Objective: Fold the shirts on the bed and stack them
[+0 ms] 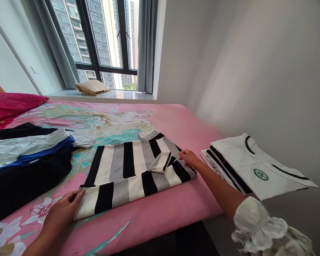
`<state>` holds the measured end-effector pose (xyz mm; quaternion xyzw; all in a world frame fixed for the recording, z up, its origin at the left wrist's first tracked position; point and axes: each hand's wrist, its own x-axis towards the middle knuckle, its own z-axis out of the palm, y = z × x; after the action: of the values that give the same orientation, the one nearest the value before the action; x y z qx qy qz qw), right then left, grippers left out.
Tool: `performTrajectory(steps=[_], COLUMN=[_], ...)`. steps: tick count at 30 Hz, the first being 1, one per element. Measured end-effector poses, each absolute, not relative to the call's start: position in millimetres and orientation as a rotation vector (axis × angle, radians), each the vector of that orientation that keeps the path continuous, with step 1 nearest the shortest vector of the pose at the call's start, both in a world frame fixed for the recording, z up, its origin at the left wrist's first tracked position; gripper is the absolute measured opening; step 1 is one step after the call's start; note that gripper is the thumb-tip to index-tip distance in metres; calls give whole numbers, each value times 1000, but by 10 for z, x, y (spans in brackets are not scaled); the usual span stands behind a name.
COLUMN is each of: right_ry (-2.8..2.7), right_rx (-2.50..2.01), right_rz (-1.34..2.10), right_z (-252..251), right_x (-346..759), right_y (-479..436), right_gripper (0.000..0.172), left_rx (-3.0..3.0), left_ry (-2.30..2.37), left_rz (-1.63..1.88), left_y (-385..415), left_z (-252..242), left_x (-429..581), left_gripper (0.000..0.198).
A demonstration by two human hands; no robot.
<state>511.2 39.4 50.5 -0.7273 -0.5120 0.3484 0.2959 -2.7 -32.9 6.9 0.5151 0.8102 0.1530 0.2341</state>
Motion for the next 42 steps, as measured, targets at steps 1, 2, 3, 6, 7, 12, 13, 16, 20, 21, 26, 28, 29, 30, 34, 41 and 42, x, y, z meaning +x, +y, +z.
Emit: performTrajectory(steps=[1, 2, 3, 6, 7, 12, 13, 16, 20, 21, 26, 28, 29, 30, 34, 41, 42], right_ry=[-1372, -1380, -1385, -1405, -1418, -1501, -1528, -1608, -1509, -1461, -1302, -1279, -1287, -1314, -1528, -2035, -2088], right_rx=[-1975, -2013, -2048, -2114, -2122, -2075, -2073, -2102, -2039, -1986, -1921, -1973, -1996, -2025, -2152, -1372, -1283], right_rz=[931, 932, 929, 911, 896, 784, 770, 728, 794, 867, 998, 945, 909, 855, 352, -47, -32], right_z=[435, 364, 295, 126, 87, -26, -46, -113, -173, -178, -194, -199, -199, -194, -116, 39, 19], right_x=[5196, 5275, 5346, 5493, 5521, 5586, 5595, 5618, 5602, 5586, 5517, 5508, 5504, 5498, 5402, 4744, 4637], right_y=[287, 178, 72, -186, -241, -295, -282, -260, -311, -332, -404, -416, -423, -431, -503, -748, -776], right_gripper=[27, 26, 26, 27, 28, 27, 28, 33, 35, 34, 29, 24, 21, 18, 12, 16, 19], left_rx=[1416, 1425, 1435, 1475, 1486, 1496, 1497, 1523, 1534, 1525, 1515, 1547, 1566, 1590, 1826, 2392, 2424], left_ry=[2222, 2218, 2213, 2150, 2121, 2016, 2014, 2023, 2051, 2064, 2050, 2089, 2126, 2169, 2338, 1759, 1651], left_rz=[417, 419, 424, 411, 400, 462, 487, 523, 522, 512, 460, 433, 417, 406, 525, 882, 860], left_y=[-328, -331, -340, -394, -421, -554, -575, -625, -654, -652, -616, -623, -634, -648, -682, -475, -421], left_z=[63, 58, 55, 69, 84, 159, 165, 176, 224, 240, 273, 250, 233, 214, 144, 240, 257], left_x=[-46, -66, -84, -120, -123, -85, -74, -39, 19, 32, 61, 57, 54, 52, 108, 1130, 1371], left_gripper=[53, 54, 54, 53, 52, 51, 50, 45, 40, 41, 49, 49, 49, 51, 67, 41, 40])
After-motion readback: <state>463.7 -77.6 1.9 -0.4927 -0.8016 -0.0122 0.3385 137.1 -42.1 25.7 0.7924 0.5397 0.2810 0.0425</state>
